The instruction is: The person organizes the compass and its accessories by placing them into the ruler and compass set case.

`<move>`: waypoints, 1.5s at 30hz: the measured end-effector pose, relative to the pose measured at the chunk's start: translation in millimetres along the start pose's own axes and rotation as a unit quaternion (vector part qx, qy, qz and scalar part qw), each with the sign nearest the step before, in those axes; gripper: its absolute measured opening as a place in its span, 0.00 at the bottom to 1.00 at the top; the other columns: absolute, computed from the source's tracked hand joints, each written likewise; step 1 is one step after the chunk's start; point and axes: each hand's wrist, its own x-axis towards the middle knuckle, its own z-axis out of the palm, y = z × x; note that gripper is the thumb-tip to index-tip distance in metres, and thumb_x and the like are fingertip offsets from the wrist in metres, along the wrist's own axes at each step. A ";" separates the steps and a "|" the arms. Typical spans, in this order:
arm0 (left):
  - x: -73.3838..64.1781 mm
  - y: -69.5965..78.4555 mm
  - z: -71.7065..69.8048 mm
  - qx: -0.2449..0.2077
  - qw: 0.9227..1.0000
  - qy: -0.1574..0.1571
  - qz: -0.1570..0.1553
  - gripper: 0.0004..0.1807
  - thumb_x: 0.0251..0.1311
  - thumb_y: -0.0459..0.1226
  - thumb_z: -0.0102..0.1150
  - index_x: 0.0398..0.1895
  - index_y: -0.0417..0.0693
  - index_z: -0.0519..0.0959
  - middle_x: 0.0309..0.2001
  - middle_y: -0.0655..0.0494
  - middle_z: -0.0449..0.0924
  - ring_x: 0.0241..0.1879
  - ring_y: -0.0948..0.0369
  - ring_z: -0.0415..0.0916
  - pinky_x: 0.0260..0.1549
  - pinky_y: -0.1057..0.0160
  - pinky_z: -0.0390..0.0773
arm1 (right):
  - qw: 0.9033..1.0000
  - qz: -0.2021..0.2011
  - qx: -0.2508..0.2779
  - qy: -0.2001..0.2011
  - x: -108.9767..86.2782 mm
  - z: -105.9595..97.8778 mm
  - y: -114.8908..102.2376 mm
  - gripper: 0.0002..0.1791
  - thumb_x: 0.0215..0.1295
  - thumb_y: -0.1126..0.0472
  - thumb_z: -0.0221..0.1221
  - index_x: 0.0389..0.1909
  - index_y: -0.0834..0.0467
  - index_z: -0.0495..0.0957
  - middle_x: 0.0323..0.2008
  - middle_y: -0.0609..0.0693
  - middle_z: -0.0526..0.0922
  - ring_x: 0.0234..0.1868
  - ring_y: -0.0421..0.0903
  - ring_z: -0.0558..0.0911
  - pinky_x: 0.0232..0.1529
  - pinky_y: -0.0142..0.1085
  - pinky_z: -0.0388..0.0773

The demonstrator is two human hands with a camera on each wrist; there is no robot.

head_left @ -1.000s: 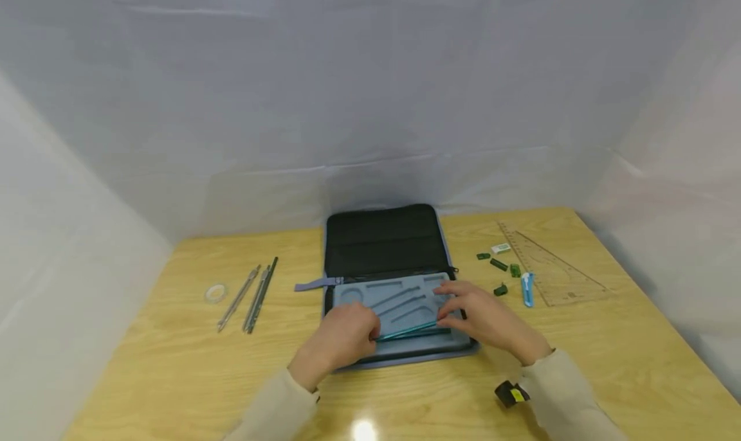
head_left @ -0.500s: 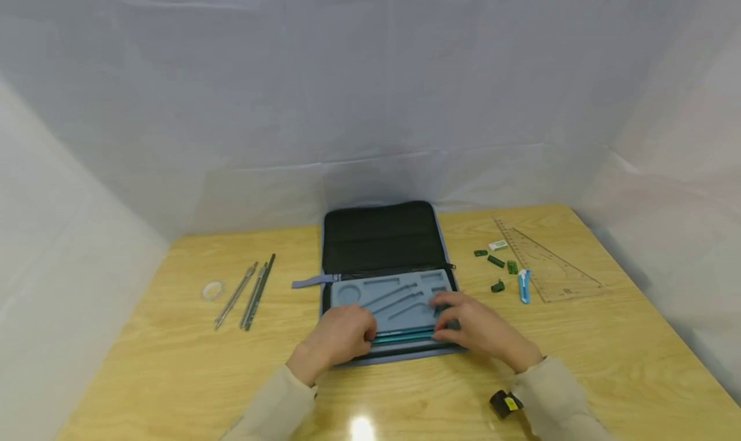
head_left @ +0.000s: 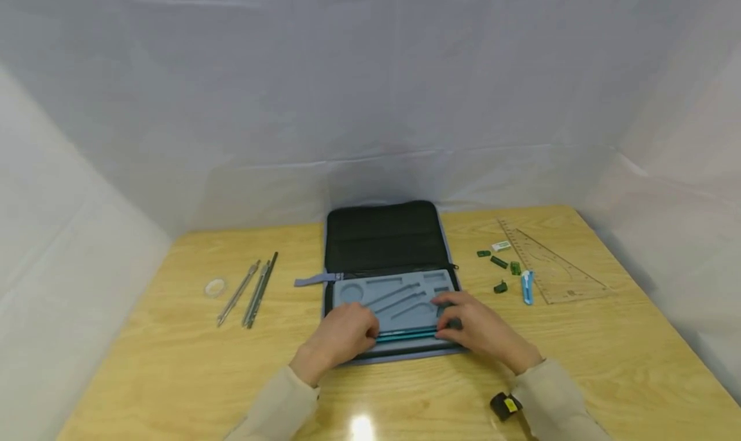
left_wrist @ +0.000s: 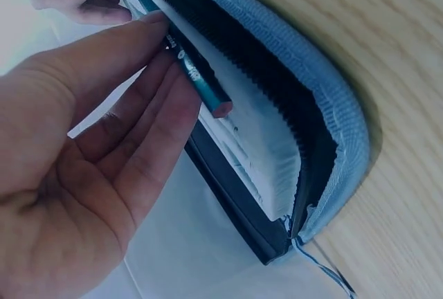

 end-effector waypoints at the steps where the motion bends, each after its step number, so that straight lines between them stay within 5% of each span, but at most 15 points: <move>1: 0.4 -0.2 0.5 0.004 1.000 0.002 0.004 0.29 0.52 0.26 0.60 0.12 0.55 0.50 0.16 0.64 0.40 0.18 0.66 0.40 0.20 0.66 0.46 | 1.000 0.003 0.003 -0.001 -0.1 0.3 -0.3 0.05 0.53 0.58 0.70 0.28 0.46 0.83 0.56 0.53 0.75 0.58 0.54 0.72 0.54 0.47 0.72; 6: 2.6 -1.1 3.0 0.028 0.999 0.007 0.017 0.27 0.51 0.27 0.62 0.10 0.55 0.55 0.15 0.65 0.46 0.18 0.67 0.45 0.20 0.68 0.50 | 1.000 0.012 0.008 -0.005 -0.9 0.7 -0.5 0.05 0.53 0.58 0.70 0.27 0.46 0.83 0.56 0.53 0.75 0.59 0.54 0.72 0.55 0.47 0.72; 11: 4.5 -1.1 4.4 0.041 0.999 0.012 0.005 0.16 0.53 0.33 0.67 0.12 0.56 0.75 0.17 0.69 0.68 0.18 0.71 0.60 0.20 0.69 0.66 | 1.000 0.014 0.004 -0.005 -1.7 -1.2 0.8 0.05 0.53 0.59 0.70 0.27 0.46 0.83 0.57 0.53 0.75 0.59 0.54 0.71 0.55 0.47 0.72; 14: 4.6 -0.8 5.2 0.040 0.999 0.012 -0.012 0.12 0.53 0.36 0.69 0.16 0.56 0.79 0.19 0.68 0.74 0.19 0.71 0.65 0.21 0.69 0.71 | 1.000 0.015 0.002 -0.009 -1.5 -2.6 0.4 0.04 0.53 0.59 0.70 0.27 0.46 0.84 0.57 0.54 0.75 0.59 0.55 0.71 0.55 0.47 0.72; 21: -0.4 -2.5 2.5 0.032 0.999 0.016 -0.021 0.09 0.51 0.35 0.70 0.19 0.53 0.81 0.21 0.66 0.76 0.20 0.69 0.68 0.21 0.68 0.71 | 1.000 0.021 -0.014 -0.007 -0.5 -4.4 -2.1 0.04 0.53 0.58 0.70 0.27 0.46 0.84 0.55 0.52 0.76 0.56 0.53 0.72 0.52 0.45 0.73; 29: -4.0 -8.0 -2.9 0.029 1.000 0.005 -0.009 0.13 0.52 0.31 0.68 0.16 0.52 0.76 0.18 0.66 0.69 0.19 0.67 0.62 0.20 0.68 0.66 | 0.999 0.021 -0.036 -0.003 0.1 -6.6 -3.1 0.05 0.51 0.59 0.71 0.26 0.46 0.84 0.39 0.42 0.77 0.42 0.43 0.73 0.42 0.39 0.75; 45: -3.2 -10.3 -1.5 0.000 1.000 -0.008 -0.011 0.20 0.54 0.29 0.65 0.11 0.54 0.70 0.13 0.66 0.62 0.17 0.69 0.54 0.19 0.69 0.61 | 0.999 0.030 -0.005 -0.018 -1.6 -7.5 0.6 0.06 0.52 0.60 0.71 0.27 0.44 0.84 0.34 0.35 0.77 0.36 0.38 0.78 0.37 0.35 0.77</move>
